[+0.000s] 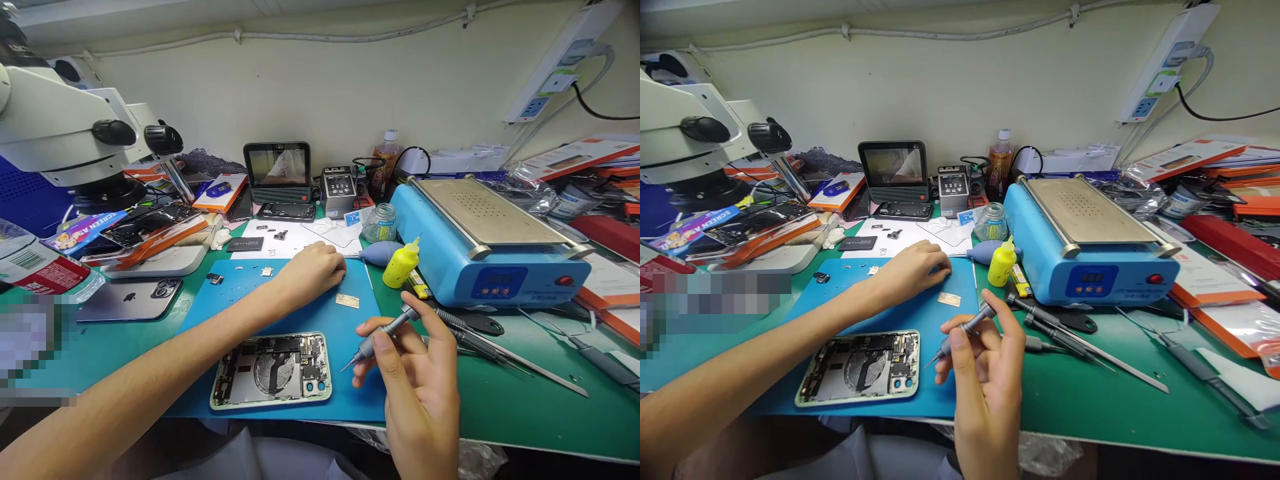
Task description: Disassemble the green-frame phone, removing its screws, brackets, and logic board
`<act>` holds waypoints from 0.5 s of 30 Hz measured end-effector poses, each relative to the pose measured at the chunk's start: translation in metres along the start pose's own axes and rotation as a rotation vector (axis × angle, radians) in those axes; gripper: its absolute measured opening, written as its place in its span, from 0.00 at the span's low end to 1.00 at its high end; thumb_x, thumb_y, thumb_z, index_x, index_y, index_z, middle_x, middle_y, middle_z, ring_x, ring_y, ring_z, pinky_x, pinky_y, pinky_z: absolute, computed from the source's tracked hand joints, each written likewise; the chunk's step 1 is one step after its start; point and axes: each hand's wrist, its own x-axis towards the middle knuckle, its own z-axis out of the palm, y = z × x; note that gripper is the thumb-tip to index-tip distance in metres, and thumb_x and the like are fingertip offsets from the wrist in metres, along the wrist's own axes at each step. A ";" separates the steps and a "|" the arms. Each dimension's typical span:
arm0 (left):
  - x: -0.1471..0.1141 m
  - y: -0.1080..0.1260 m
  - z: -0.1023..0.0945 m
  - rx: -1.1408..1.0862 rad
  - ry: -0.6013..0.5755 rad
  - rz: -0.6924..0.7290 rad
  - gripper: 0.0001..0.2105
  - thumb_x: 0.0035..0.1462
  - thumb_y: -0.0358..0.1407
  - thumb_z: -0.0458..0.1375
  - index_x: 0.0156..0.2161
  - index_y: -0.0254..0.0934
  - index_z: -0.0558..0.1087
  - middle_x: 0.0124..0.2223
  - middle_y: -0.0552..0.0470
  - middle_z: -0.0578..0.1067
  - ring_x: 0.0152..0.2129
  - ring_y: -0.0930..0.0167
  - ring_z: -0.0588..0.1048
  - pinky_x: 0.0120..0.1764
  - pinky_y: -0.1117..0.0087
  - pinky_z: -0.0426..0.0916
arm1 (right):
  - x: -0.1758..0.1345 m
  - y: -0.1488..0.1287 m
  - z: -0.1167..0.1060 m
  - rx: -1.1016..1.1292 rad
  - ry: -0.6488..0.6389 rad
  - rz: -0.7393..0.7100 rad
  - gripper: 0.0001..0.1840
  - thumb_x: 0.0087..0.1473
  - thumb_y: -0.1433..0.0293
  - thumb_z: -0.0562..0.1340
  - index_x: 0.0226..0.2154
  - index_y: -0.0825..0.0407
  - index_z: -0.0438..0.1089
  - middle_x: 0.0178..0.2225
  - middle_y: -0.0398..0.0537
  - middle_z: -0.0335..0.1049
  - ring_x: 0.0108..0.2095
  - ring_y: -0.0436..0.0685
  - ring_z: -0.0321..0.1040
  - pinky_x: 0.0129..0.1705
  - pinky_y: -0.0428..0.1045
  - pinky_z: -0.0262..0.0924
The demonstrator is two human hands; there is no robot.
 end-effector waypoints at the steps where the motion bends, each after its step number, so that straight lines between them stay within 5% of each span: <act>1: 0.001 0.000 0.001 -0.006 0.004 -0.003 0.20 0.76 0.44 0.68 0.66 0.38 0.77 0.65 0.41 0.79 0.56 0.57 0.83 0.57 0.49 0.83 | 0.000 0.000 0.000 0.002 0.000 0.003 0.27 0.74 0.57 0.69 0.70 0.36 0.64 0.42 0.44 0.83 0.27 0.52 0.77 0.26 0.48 0.78; 8: -0.012 0.007 -0.026 -0.035 0.071 -0.041 0.18 0.77 0.44 0.68 0.63 0.38 0.78 0.62 0.43 0.81 0.53 0.59 0.84 0.55 0.51 0.83 | 0.000 -0.004 0.000 -0.014 0.001 -0.009 0.27 0.75 0.58 0.69 0.70 0.36 0.64 0.42 0.44 0.82 0.27 0.52 0.77 0.26 0.48 0.78; 11: -0.048 0.021 -0.048 -0.055 0.165 -0.072 0.12 0.83 0.37 0.56 0.51 0.38 0.82 0.47 0.46 0.85 0.48 0.61 0.83 0.55 0.54 0.80 | -0.004 -0.002 0.003 -0.085 -0.002 -0.075 0.25 0.75 0.60 0.68 0.69 0.37 0.65 0.41 0.43 0.82 0.27 0.52 0.77 0.26 0.47 0.77; 15: -0.115 0.045 -0.052 -0.111 0.206 -0.086 0.13 0.84 0.34 0.51 0.53 0.43 0.80 0.52 0.49 0.87 0.47 0.62 0.84 0.52 0.58 0.78 | -0.013 0.008 0.005 -0.205 -0.078 -0.213 0.26 0.72 0.66 0.72 0.68 0.39 0.70 0.44 0.47 0.83 0.29 0.54 0.79 0.27 0.50 0.78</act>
